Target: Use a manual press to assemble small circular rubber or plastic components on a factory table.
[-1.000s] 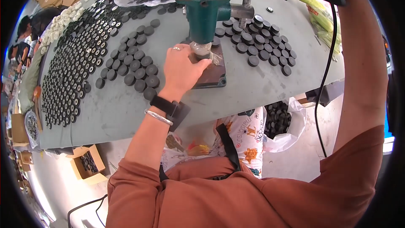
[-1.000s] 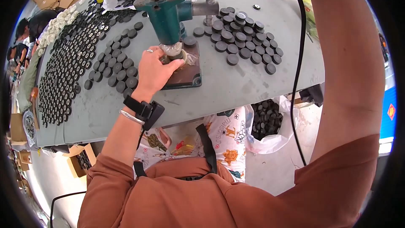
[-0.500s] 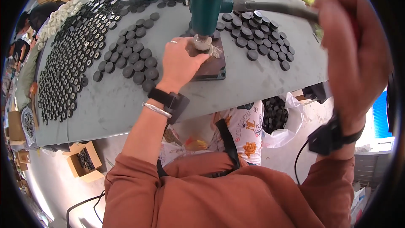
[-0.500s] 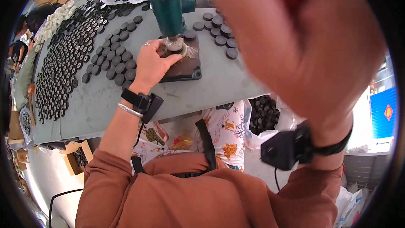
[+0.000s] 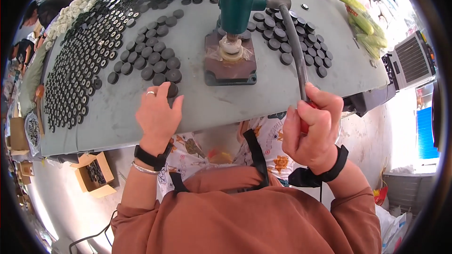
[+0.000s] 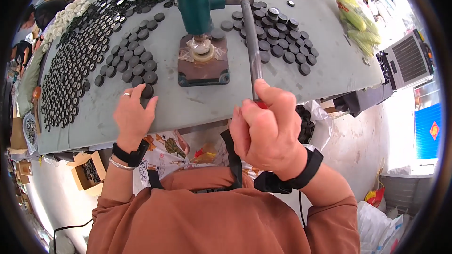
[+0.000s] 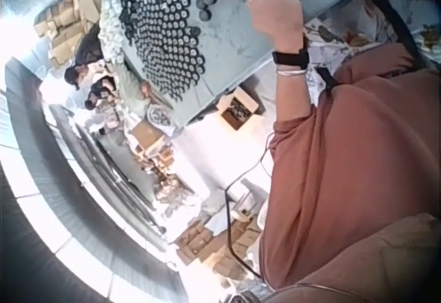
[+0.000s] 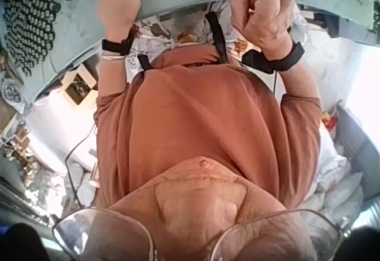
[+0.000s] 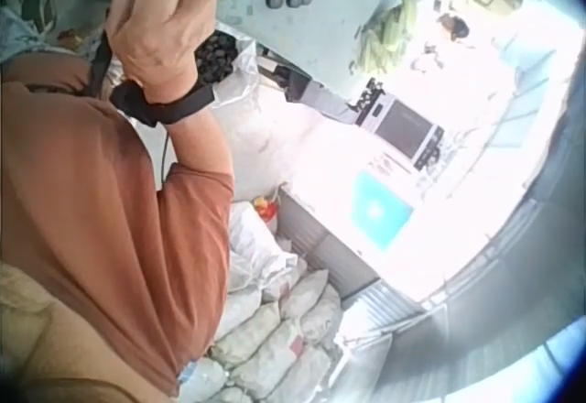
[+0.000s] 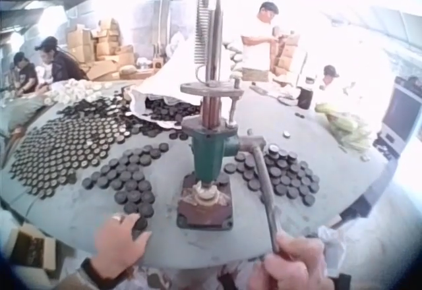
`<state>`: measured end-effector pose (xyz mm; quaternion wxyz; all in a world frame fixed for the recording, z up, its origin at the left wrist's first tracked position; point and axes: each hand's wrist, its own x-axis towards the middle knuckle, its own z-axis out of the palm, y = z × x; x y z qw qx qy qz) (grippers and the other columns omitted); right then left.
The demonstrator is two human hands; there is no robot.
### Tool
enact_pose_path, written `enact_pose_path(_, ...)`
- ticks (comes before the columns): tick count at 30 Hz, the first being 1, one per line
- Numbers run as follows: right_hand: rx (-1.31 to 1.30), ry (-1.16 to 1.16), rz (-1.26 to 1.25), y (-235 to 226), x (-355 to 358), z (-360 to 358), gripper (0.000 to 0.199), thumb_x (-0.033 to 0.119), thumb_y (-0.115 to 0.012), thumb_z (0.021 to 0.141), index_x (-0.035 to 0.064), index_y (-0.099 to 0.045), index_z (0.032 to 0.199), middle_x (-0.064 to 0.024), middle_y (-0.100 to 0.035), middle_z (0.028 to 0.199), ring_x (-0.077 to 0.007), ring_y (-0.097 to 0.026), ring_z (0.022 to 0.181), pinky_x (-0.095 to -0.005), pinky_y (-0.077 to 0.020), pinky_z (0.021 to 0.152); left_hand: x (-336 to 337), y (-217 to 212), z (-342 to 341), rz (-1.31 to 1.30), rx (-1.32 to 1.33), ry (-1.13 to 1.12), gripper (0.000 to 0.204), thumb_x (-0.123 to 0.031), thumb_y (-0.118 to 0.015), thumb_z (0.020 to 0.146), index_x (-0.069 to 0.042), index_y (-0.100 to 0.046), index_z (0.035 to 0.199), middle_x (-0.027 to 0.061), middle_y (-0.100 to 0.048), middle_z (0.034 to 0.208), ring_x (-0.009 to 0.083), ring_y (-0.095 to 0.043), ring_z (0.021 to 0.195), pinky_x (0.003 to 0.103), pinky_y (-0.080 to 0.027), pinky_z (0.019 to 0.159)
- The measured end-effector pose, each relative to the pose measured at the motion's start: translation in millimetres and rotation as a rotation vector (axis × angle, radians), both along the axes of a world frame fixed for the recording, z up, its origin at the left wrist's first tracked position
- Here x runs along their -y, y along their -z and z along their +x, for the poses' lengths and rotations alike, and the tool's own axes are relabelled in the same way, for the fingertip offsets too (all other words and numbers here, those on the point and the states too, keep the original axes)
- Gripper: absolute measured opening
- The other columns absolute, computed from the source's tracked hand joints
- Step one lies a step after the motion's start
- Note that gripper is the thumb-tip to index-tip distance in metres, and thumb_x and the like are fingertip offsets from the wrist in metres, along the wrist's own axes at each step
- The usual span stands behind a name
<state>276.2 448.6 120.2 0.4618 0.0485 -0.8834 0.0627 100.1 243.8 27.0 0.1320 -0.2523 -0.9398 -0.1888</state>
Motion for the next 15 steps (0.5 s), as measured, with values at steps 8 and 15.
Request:
enact_pose_path(8,0.010,0.141,0.054,-114,-33,-37,0.011,0.006,-0.050,0.087,-0.0009,-0.059,0.088,-0.0058,-0.059,0.079,-0.0092,-0.050,0.063,-0.0214,-0.0399,0.061,-23,-2,-2,0.350,0.221,0.155,0.050,-0.018,-0.075,0.070,-0.001,-0.056,0.113,0.0123,-0.067,0.094,0.0211,-0.064,0.078,0.032,-0.051,0.069)
enact_pose_path(15,0.072,0.318,0.717,-129,-114,-65,0.015,-0.006,-0.067,0.070,0.0021,-0.057,0.078,-0.0077,-0.054,0.066,-0.0182,-0.046,0.049,-0.0273,-0.0375,0.045,-97,-20,-18,0.620,0.393,0.252,0.066,-0.015,-0.077,0.066,0.001,-0.048,0.123,0.0109,-0.068,0.090,0.0147,-0.062,0.074,0.028,-0.050,0.070)
